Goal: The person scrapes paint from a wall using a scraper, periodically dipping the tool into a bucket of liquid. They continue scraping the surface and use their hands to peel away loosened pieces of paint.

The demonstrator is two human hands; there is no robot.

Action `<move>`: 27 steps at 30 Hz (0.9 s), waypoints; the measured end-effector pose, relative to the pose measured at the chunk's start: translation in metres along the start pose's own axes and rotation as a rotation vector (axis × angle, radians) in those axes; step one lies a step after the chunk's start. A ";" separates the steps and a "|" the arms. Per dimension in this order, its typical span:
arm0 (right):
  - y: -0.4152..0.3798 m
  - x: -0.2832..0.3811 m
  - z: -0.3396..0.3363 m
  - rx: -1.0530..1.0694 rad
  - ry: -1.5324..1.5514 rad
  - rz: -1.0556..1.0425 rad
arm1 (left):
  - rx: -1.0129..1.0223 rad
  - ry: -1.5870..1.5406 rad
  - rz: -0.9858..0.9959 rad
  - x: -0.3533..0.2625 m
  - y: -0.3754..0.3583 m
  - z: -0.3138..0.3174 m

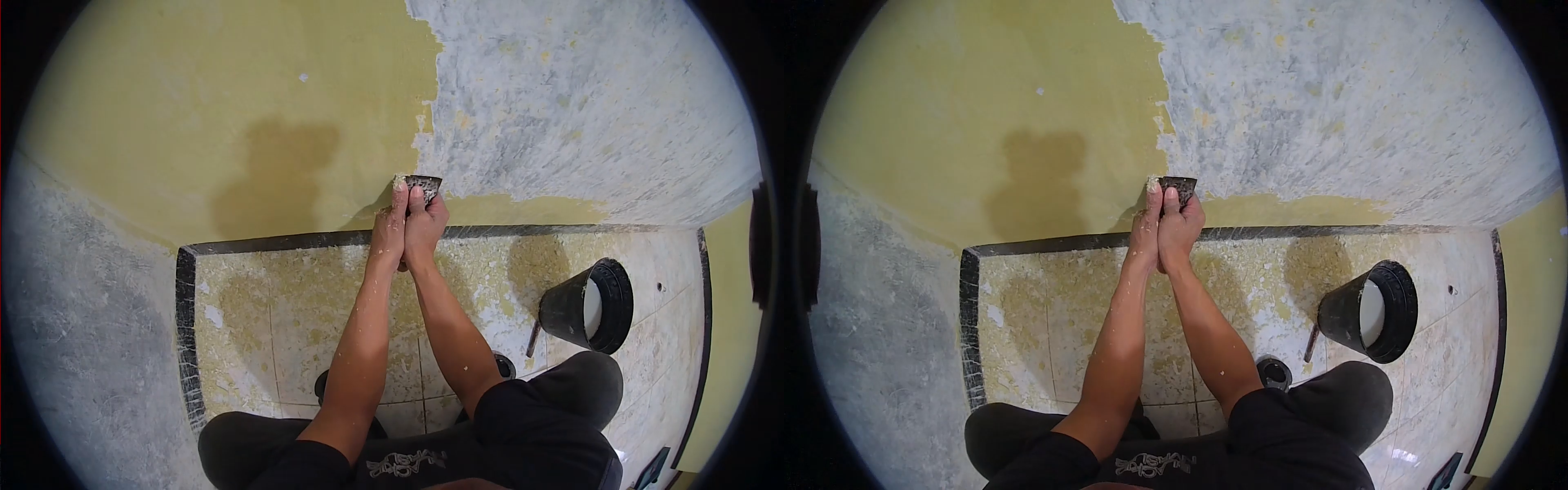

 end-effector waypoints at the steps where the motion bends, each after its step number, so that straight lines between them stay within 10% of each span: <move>1: -0.001 -0.002 0.001 -0.013 0.028 -0.029 | -0.048 0.003 0.028 0.008 0.006 0.002; 27: -0.011 -0.006 -0.007 -0.050 -0.064 0.097 | -0.018 -0.069 -0.168 0.017 -0.007 0.002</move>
Point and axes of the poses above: each hand's wrist, its own y-axis towards the middle knuckle, its own z-axis out of the palm, x = y × z, the point moved 1 cm from there along y, towards the middle knuckle, and after that the axes turned 7 degrees about y, right-handed, at the moved point
